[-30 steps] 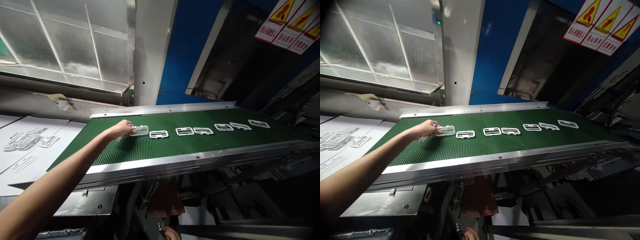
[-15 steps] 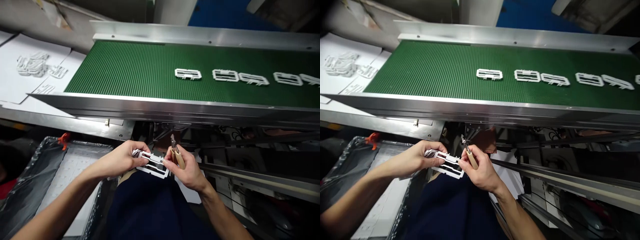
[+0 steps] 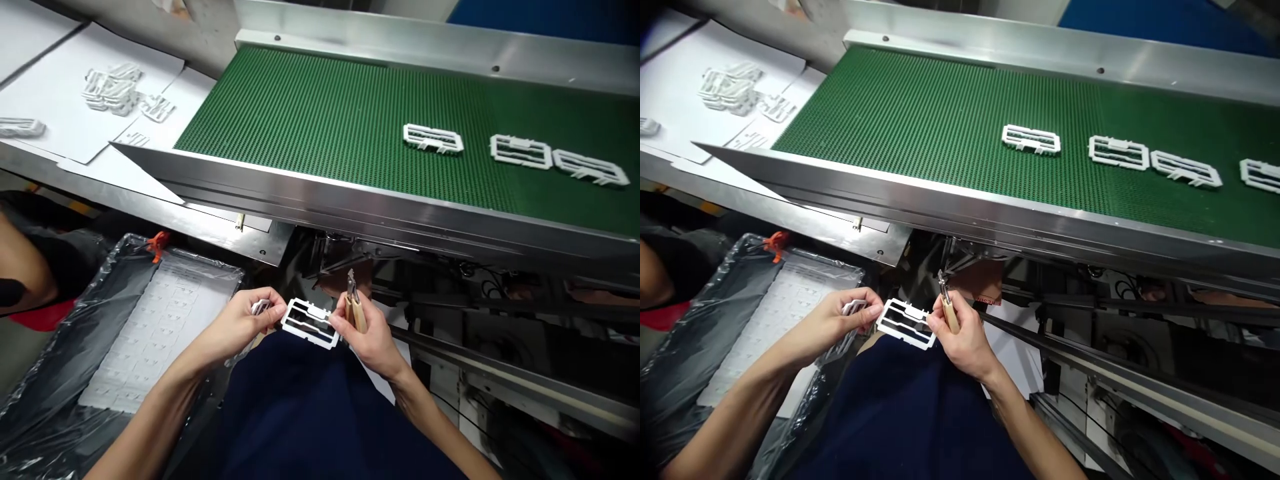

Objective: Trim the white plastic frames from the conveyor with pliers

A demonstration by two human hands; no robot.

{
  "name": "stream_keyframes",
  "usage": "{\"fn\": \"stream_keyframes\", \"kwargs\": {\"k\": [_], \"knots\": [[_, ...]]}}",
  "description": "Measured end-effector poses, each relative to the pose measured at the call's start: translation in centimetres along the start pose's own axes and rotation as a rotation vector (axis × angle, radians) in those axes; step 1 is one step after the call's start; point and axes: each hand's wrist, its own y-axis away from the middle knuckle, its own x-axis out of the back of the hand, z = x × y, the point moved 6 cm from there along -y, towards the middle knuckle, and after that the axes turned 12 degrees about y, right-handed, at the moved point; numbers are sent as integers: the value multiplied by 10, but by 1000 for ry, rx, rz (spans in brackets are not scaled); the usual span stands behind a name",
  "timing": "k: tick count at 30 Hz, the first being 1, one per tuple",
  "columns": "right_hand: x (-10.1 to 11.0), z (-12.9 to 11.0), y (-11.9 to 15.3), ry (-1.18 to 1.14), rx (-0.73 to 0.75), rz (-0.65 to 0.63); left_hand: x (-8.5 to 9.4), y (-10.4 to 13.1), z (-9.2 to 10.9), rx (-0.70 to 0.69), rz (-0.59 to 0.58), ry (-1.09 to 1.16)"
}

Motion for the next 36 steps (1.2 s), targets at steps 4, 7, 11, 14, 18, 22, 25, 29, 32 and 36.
{"fn": "stream_keyframes", "kwargs": {"k": [4, 7, 11, 14, 18, 22, 25, 29, 32, 36], "knots": [[-8, 6, -2, -48, -12, -26, 4, 0, 11, -198, 63, -200], [-25, 21, -1, -217, -51, -118, 0, 4, 23, -420, 34, -254], [-53, 36, 11, -313, -100, -320, -16, 5, 17, -390, -213, -188], [-54, 35, 23, -84, -98, -397, -25, 6, 5, -295, -317, -189], [-23, 8, 26, 303, 64, -419, -30, 7, -5, -212, -347, -192], [11, -20, 20, 718, 230, -461, -34, 5, -4, -188, -364, -210], [23, -31, 15, 981, 276, -502, -38, 5, 0, -194, -381, -223], [23, -42, 12, 1141, 329, -584, -42, 5, 3, -197, -392, -243], [22, -49, 9, 1183, 364, -588, -45, 4, 3, -199, -394, -272], [23, -57, 8, 1203, 411, -587, -48, 4, 5, -210, -402, -287]]}}
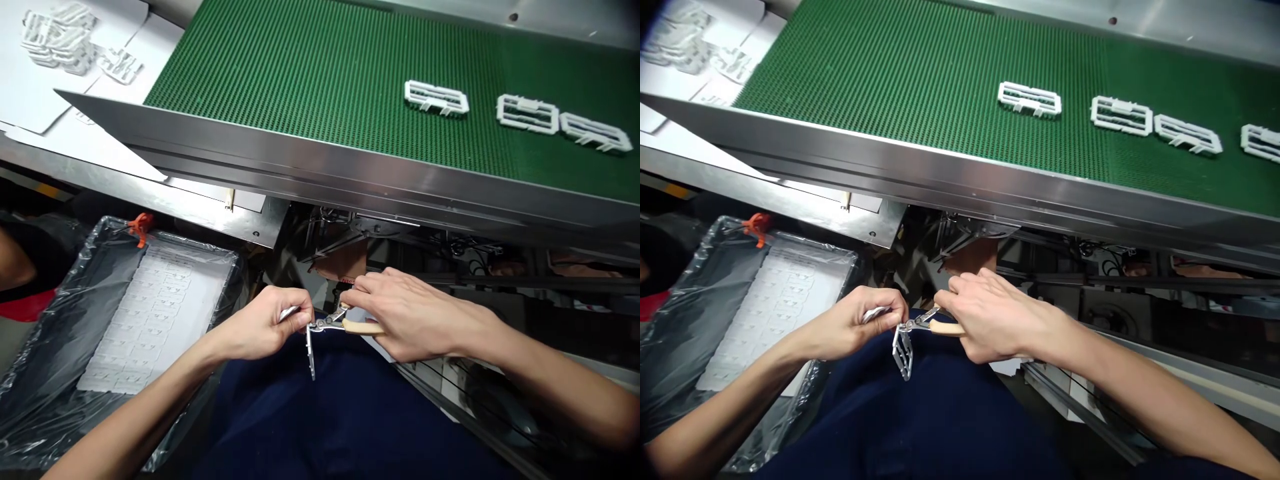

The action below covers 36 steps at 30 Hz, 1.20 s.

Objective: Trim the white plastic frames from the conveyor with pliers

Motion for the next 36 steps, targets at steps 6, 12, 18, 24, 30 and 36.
{"fn": "stream_keyframes", "kwargs": {"k": [6, 12, 18, 24, 30, 36], "knots": [[14, 0, -1, -13, 0, 23, -5, -3, 4, -4, -11, -47], [14, 1, -11, -35, 8, -81, -6, -5, 1, -3, 17, -12], [-18, 28, -2, -286, -105, -140, -10, 0, -23, 63, 133, 412], [-54, 44, 13, -312, -320, 0, -25, -4, -61, 160, 210, 676], [-68, 34, 18, -303, -343, 134, -39, -13, -65, 128, 138, 734], [-72, 31, 28, -372, -367, 194, -34, -15, -69, 205, 238, 844]]}}
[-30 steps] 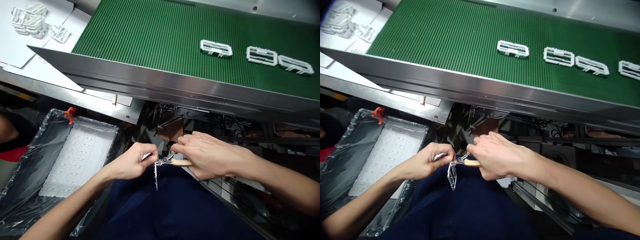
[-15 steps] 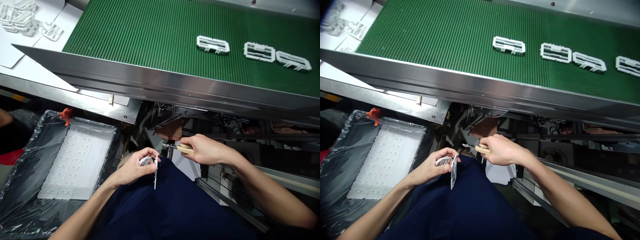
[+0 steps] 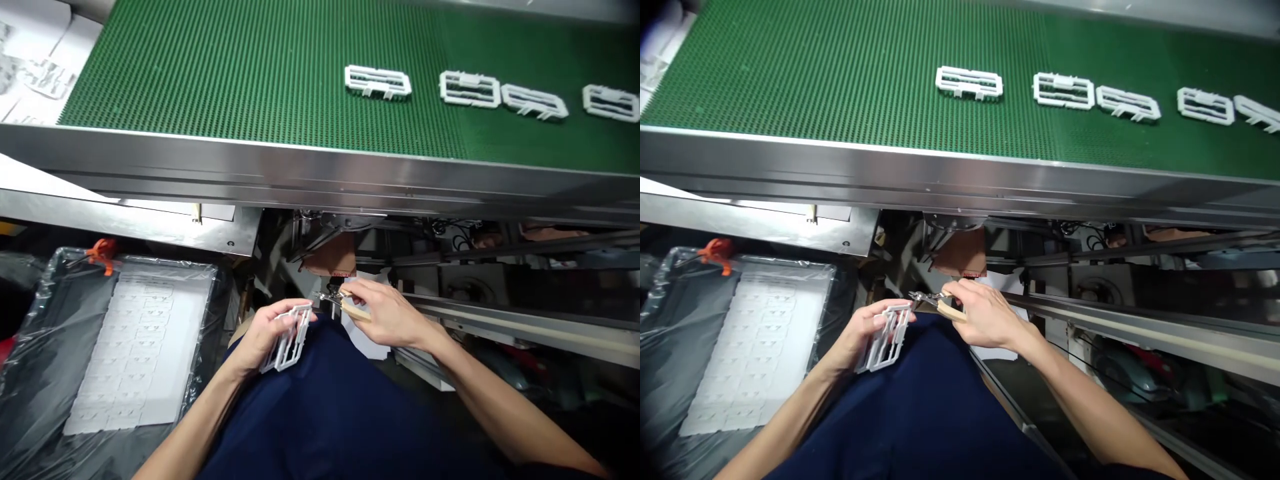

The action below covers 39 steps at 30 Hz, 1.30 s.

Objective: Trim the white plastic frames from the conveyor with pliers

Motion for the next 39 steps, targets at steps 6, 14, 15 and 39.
{"fn": "stream_keyframes", "kwargs": {"k": [6, 14, 15, 39], "knots": [[-1, -9, 4, 48, 47, 39, 6, -2, -2, 51, 27, 98], [4, -12, 3, 179, 105, 47, 4, 0, -3, 33, 4, 48], [4, -12, 3, 185, 106, 40, 4, 0, -3, 35, 3, 50], [-45, 25, -11, -612, -168, -103, -4, -4, 1, 15, 26, 425]]}}
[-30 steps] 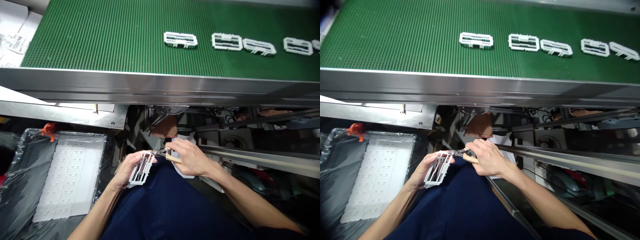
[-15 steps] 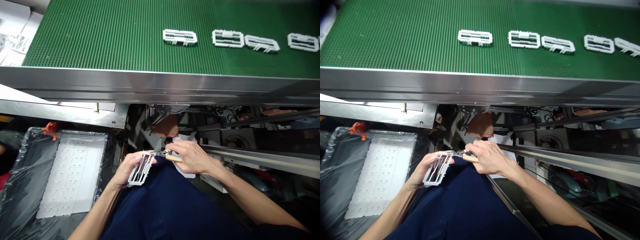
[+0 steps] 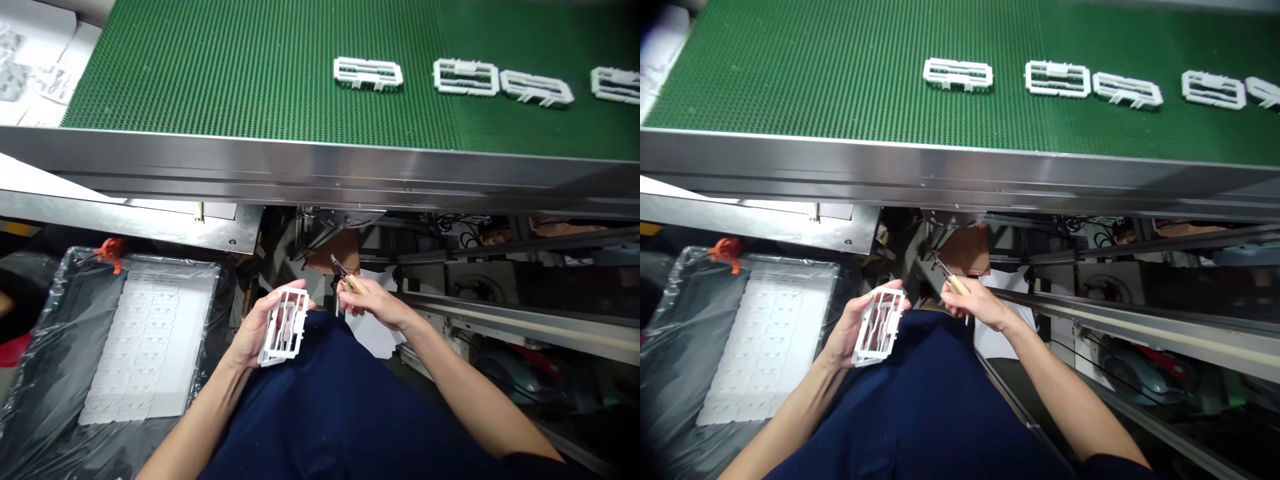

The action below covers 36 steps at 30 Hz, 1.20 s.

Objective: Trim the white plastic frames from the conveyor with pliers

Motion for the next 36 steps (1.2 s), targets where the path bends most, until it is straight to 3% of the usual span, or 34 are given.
{"fn": "stream_keyframes", "kwargs": {"k": [4, 6, 13, 29, 34, 36], "knots": [[7, 22, 0, 328, -239, 261, 1, -5, 8, -63, 10, 76], [8, 19, 2, 287, -266, 304, 2, -7, 12, -86, 14, 97], [6, -15, 6, -32, -149, 418, 3, -11, 21, -139, 29, 126], [-24, -62, 1, -164, -35, 356, 3, -10, 28, -185, -36, 128], [-31, -72, -6, -157, -21, 359, -5, -8, 33, -399, 71, -44], [-34, -68, -12, -286, -14, 335, -12, -7, 36, -463, 133, -176]]}}
